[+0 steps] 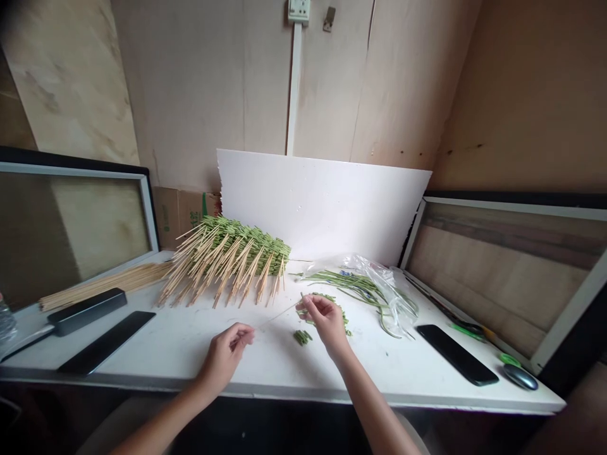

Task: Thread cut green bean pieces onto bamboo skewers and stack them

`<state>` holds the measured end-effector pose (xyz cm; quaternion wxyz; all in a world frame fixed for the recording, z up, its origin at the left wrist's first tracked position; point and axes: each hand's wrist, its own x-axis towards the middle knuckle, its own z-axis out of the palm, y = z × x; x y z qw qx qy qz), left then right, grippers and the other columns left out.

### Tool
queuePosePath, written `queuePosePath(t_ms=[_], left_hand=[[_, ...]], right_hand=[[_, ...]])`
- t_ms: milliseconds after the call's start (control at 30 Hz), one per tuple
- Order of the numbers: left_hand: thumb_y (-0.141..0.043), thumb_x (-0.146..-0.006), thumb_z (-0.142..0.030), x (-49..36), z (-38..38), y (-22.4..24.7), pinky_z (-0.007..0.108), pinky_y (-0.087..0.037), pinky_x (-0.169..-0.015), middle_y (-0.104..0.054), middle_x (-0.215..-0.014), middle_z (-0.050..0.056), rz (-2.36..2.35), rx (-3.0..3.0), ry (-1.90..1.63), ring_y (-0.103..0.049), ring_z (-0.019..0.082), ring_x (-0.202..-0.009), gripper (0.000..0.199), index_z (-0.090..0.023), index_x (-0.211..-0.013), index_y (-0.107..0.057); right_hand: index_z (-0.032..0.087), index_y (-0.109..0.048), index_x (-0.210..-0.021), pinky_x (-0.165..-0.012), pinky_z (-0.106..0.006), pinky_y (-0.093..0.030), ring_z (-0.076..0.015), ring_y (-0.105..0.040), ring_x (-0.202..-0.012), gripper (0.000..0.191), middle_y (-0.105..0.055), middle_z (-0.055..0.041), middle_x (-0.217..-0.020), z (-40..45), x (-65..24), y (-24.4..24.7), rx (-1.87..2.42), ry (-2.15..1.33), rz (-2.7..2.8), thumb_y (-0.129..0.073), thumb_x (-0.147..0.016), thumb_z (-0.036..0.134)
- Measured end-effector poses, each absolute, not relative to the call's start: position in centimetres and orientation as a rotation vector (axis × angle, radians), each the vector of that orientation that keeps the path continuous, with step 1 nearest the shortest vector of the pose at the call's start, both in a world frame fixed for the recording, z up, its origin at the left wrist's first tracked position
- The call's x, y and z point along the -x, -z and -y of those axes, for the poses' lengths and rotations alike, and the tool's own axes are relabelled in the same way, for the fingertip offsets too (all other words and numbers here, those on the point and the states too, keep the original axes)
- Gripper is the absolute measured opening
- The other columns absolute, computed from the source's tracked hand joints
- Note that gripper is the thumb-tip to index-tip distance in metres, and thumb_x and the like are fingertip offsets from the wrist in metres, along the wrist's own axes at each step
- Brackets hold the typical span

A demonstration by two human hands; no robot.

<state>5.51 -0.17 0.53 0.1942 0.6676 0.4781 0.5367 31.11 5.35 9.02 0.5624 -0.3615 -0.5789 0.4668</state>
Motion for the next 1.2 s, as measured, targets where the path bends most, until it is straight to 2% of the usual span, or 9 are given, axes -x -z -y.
queuePosePath(t_ms=[267,500,600,733,967,1200], left_hand=[[-0.051,-0.102,-0.036,-5.6,0.4,-0.7,0.025,-0.049,-0.067,-0.07,-0.075,0.004,-1.363,-1.926,-1.513,-0.065,0.017,-0.068,0.025,-0.018,-0.095,-0.067],[-0.049,-0.103,-0.036,-5.4,0.4,-0.5,0.024,-0.047,-0.066,-0.065,-0.07,0.002,-1.353,-1.958,-1.545,-0.061,0.016,-0.063,0.028,-0.018,-0.091,-0.067],[-0.048,-0.104,-0.035,-5.5,0.5,-0.5,0.024,-0.047,-0.065,-0.063,-0.067,0.001,-1.352,-1.963,-1.533,-0.06,0.016,-0.062,0.03,-0.018,-0.089,-0.067],[-0.045,-0.104,-0.033,-5.6,0.6,-0.7,0.025,-0.047,-0.065,-0.062,-0.066,0.001,-1.36,-1.979,-1.514,-0.06,0.015,-0.061,0.033,-0.017,-0.086,-0.068],[-0.045,-0.104,-0.032,-5.5,0.6,-1.1,0.025,-0.046,-0.064,-0.061,-0.065,0.001,-1.326,-1.925,-1.536,-0.058,0.015,-0.06,0.033,-0.017,-0.09,-0.071],[-0.046,-0.104,-0.035,-5.7,0.6,-1.3,0.025,-0.048,-0.068,-0.061,-0.066,0.0,-1.337,-1.886,-1.553,-0.06,0.015,-0.062,0.032,-0.018,-0.091,-0.07]], right_hand=[[0.02,-0.078,-0.087,-0.069,-0.035,-0.054,-0.0218,-0.065,-0.074,0.042,-0.075,-0.009,-0.091,-5.0,-30.5,-8.7,0.906,-0.999,1.356,-0.078,-0.079,0.061],[0.021,-0.077,-0.088,-0.076,-0.033,-0.047,-0.0234,-0.061,-0.086,0.037,-0.073,-0.0073,-0.093,-4.7,-29.8,-7.9,0.883,-0.938,1.335,-0.076,-0.083,0.057],[0.021,-0.076,-0.087,-0.075,-0.032,-0.046,-0.0222,-0.06,-0.084,0.034,-0.072,-0.0062,-0.091,-4.5,-29.6,-8.0,0.875,-0.941,1.32,-0.076,-0.083,0.055],[0.022,-0.076,-0.087,-0.073,-0.032,-0.045,-0.0226,-0.06,-0.083,0.032,-0.071,-0.0058,-0.09,-4.3,-29.3,-8.1,0.856,-0.956,1.338,-0.078,-0.083,0.054],[0.023,-0.075,-0.089,-0.079,-0.035,-0.048,-0.0248,-0.063,-0.091,0.029,-0.071,-0.0065,-0.094,-3.5,-28.3,-8.1,0.84,-0.945,1.424,-0.074,-0.087,0.052],[0.021,-0.078,-0.093,-0.072,-0.035,-0.049,-0.0234,-0.062,-0.081,0.034,-0.074,-0.0091,-0.097,-4.4,-29.5,-8.0,0.896,-0.944,1.465,-0.078,-0.082,0.053]])
